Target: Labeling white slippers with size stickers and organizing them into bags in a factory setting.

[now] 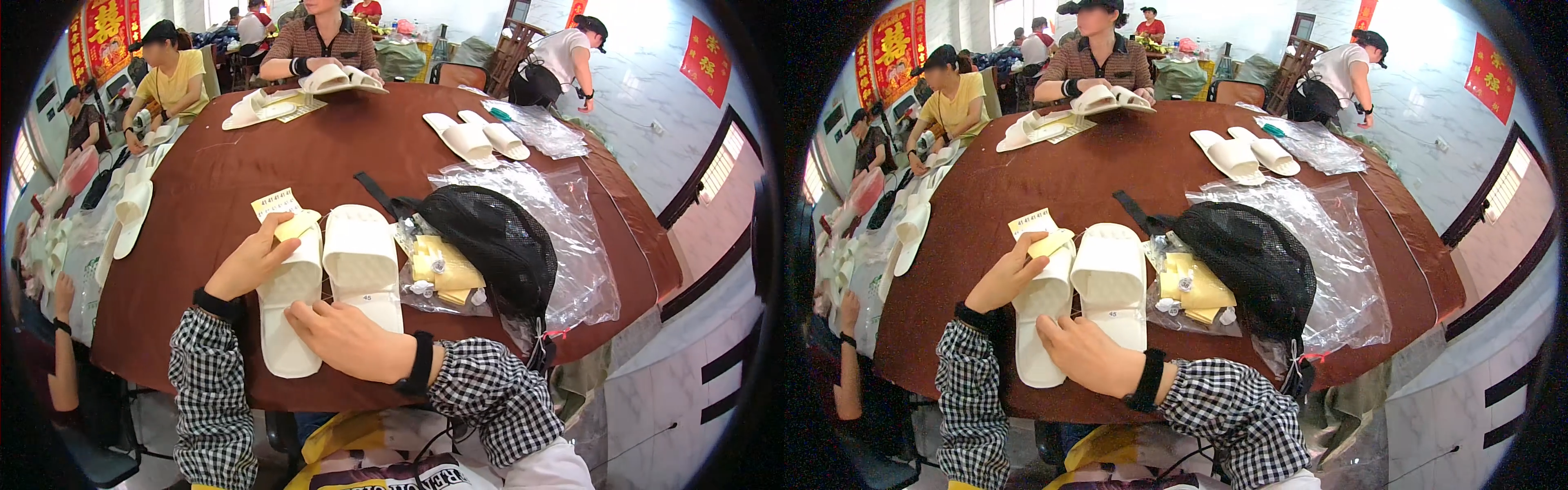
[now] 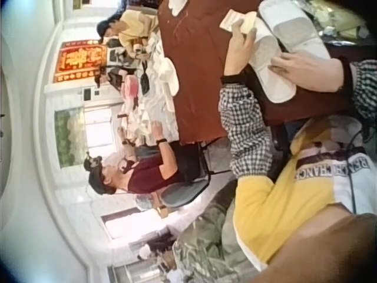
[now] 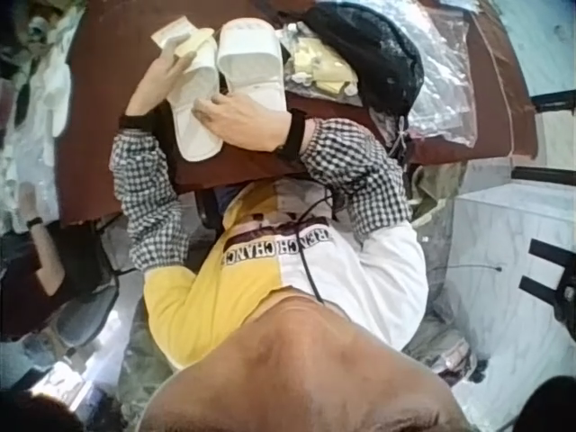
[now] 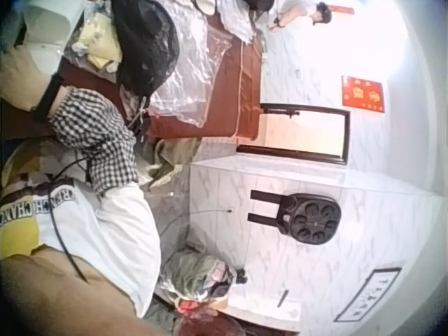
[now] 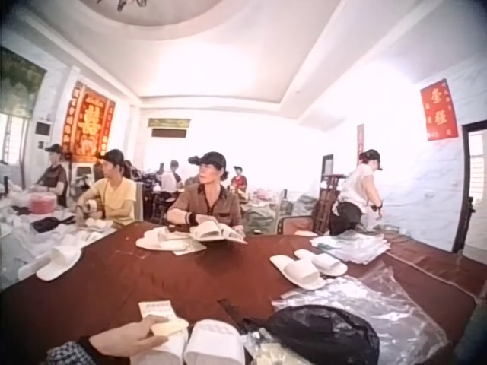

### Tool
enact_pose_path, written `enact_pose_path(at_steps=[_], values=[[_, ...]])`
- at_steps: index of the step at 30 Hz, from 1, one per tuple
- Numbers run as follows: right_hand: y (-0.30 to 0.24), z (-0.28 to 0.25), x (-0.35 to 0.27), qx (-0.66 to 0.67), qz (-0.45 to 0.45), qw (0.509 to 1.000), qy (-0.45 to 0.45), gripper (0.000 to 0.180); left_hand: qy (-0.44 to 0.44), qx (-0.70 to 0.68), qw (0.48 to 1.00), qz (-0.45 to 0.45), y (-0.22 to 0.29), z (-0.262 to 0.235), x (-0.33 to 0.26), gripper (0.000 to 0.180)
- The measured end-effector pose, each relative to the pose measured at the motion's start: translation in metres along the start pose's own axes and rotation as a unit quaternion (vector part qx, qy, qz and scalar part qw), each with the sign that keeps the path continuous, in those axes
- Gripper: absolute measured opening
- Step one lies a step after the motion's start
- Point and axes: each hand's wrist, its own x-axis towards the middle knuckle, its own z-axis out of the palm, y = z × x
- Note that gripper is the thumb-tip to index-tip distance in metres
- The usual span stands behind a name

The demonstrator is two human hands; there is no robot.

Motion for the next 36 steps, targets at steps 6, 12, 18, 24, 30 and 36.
enact_pose_path(at_steps=[6,12,18,24,30,36], values=[[-0.001,0.0,0.0,-0.001,0.01,1.0,-0.014,0.042,-0.001,-0.013,1.0,-0.001,-0.001,-0.001,-0.001,0.046],[-0.004,-0.002,0.002,-0.001,0.01,1.0,-0.022,0.045,0.01,-0.001,1.0,0.01,0.0,0.001,-0.001,0.046],[0.003,-0.004,0.0,0.025,0.0,0.999,-0.02,0.048,0.001,0.005,1.0,0.003,-0.002,0.0,-0.001,0.047],[0.007,-0.013,0.003,0.055,0.005,0.998,-0.031,0.05,0.01,-0.013,1.0,-0.009,0.0,0.001,-0.002,0.047],[0.018,-0.025,0.001,0.165,-0.028,0.984,-0.066,0.058,0.006,-0.001,1.0,0.015,0.008,-0.002,-0.002,0.045],[0.015,-0.025,0.004,0.141,-0.003,0.987,-0.079,0.058,0.041,0.005,0.999,0.034,0.011,0.0,-0.002,0.046]])
